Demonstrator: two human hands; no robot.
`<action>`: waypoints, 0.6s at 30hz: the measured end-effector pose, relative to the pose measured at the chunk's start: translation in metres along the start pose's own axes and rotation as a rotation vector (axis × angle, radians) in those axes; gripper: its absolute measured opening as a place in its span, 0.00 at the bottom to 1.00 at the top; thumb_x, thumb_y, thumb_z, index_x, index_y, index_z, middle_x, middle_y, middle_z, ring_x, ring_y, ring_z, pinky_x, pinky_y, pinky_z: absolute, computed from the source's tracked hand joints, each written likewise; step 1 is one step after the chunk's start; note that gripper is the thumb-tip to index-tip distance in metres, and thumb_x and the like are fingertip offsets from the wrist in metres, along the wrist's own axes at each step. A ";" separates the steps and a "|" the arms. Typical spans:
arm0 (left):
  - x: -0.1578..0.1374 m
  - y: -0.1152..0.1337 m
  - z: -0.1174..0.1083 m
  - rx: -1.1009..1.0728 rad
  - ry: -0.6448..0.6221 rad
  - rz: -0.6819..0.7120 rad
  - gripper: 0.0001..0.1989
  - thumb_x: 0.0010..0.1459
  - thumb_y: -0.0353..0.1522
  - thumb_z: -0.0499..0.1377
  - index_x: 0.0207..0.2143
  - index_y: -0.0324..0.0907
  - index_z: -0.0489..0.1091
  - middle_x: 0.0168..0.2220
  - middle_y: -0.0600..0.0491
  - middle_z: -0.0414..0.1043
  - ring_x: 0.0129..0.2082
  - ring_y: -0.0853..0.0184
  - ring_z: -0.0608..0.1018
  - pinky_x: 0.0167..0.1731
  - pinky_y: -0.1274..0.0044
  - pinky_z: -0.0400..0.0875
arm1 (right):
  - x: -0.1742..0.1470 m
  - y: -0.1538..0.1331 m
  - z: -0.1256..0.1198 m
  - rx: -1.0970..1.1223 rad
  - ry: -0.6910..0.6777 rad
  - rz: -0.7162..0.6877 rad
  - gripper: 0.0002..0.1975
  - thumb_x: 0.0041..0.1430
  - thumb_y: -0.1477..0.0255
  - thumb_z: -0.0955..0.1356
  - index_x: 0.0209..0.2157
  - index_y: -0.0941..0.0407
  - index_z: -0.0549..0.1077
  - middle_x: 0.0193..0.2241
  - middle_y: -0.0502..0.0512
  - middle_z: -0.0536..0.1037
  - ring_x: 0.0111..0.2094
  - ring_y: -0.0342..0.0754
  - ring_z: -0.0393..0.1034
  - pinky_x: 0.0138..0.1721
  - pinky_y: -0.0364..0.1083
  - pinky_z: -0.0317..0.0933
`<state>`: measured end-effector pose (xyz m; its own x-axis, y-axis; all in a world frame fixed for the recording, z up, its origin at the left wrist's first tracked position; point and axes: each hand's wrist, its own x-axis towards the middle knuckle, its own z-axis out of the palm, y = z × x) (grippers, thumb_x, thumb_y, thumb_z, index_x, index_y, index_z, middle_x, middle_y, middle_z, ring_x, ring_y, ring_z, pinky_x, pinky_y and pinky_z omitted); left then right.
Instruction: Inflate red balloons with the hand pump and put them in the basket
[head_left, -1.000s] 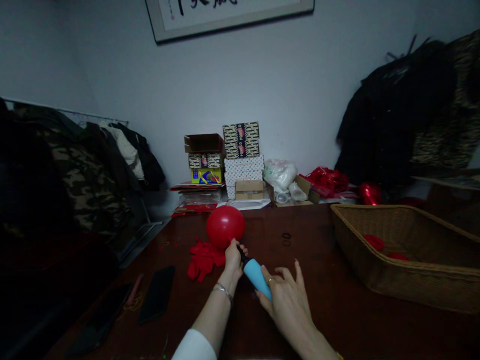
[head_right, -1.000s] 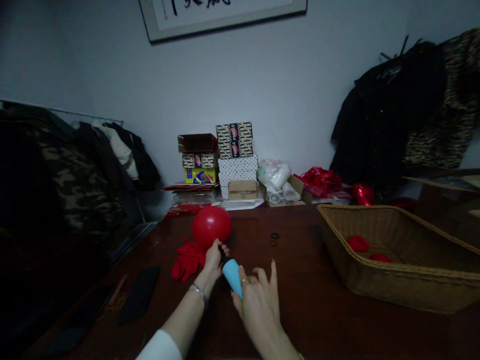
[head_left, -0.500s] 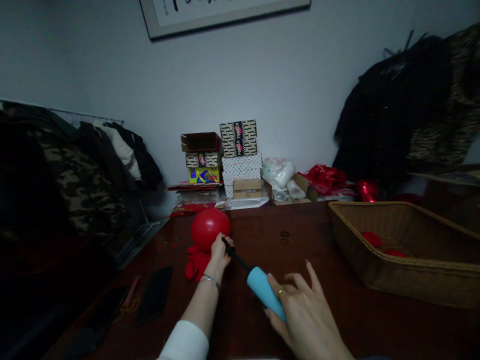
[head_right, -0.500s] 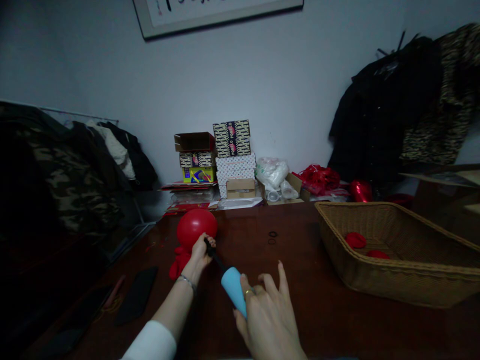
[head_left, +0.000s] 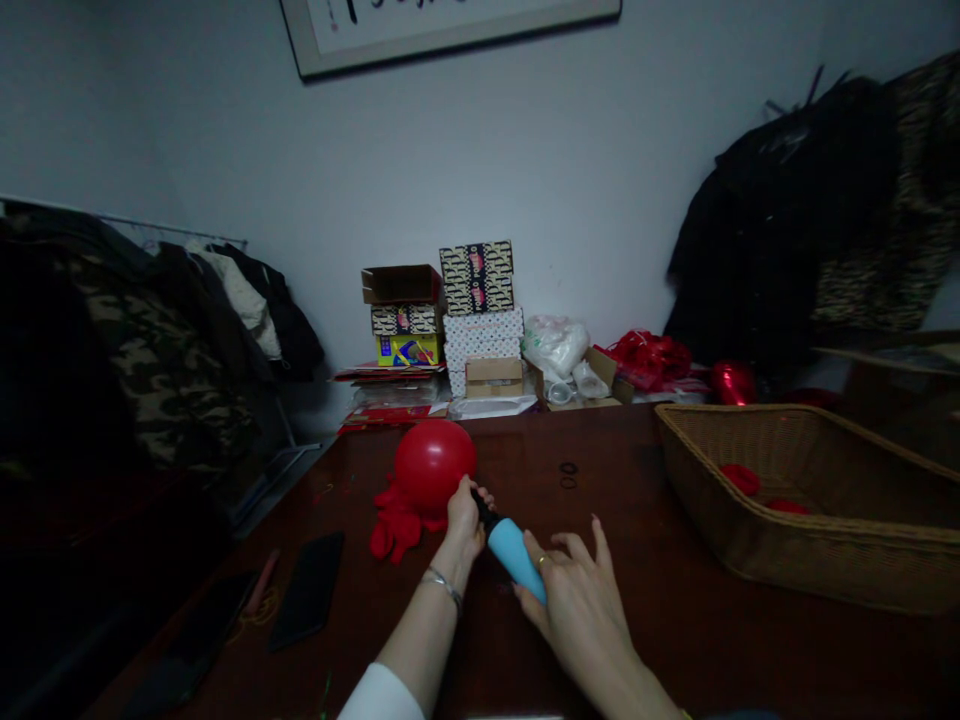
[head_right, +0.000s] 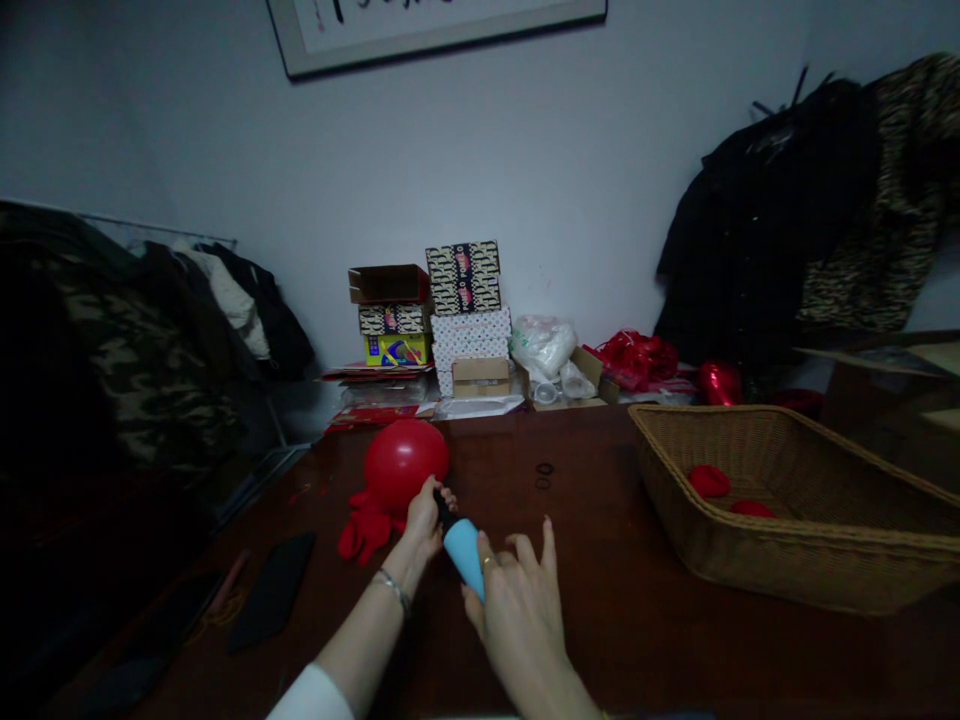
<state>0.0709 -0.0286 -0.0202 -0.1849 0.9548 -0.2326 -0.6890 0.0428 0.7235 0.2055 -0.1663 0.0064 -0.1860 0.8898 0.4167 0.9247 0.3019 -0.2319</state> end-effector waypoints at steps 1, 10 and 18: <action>-0.002 -0.002 0.001 0.013 -0.010 -0.002 0.10 0.59 0.33 0.50 0.24 0.41 0.56 0.15 0.59 0.57 0.13 0.75 0.62 0.14 0.82 0.57 | 0.001 0.000 0.003 0.005 0.008 0.006 0.24 0.54 0.64 0.67 0.52 0.56 0.68 0.32 0.55 0.79 0.44 0.54 0.65 0.60 0.60 0.27; 0.004 0.006 -0.006 -0.019 0.038 0.018 0.10 0.59 0.30 0.49 0.24 0.41 0.56 0.15 0.60 0.55 0.12 0.76 0.61 0.13 0.84 0.55 | -0.002 0.000 -0.002 0.019 -0.007 -0.034 0.25 0.53 0.63 0.67 0.52 0.55 0.69 0.32 0.55 0.79 0.43 0.54 0.66 0.60 0.60 0.27; 0.019 0.038 -0.014 -0.084 0.035 0.033 0.11 0.58 0.26 0.49 0.22 0.41 0.55 0.15 0.60 0.55 0.12 0.76 0.61 0.13 0.85 0.56 | -0.017 0.006 -0.031 0.049 -0.054 -0.068 0.24 0.50 0.64 0.68 0.50 0.54 0.70 0.32 0.54 0.79 0.44 0.54 0.66 0.60 0.59 0.27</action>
<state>0.0313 -0.0134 -0.0064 -0.2319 0.9443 -0.2336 -0.7380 -0.0143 0.6746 0.2240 -0.1898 0.0251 -0.2671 0.8834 0.3851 0.8923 0.3777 -0.2475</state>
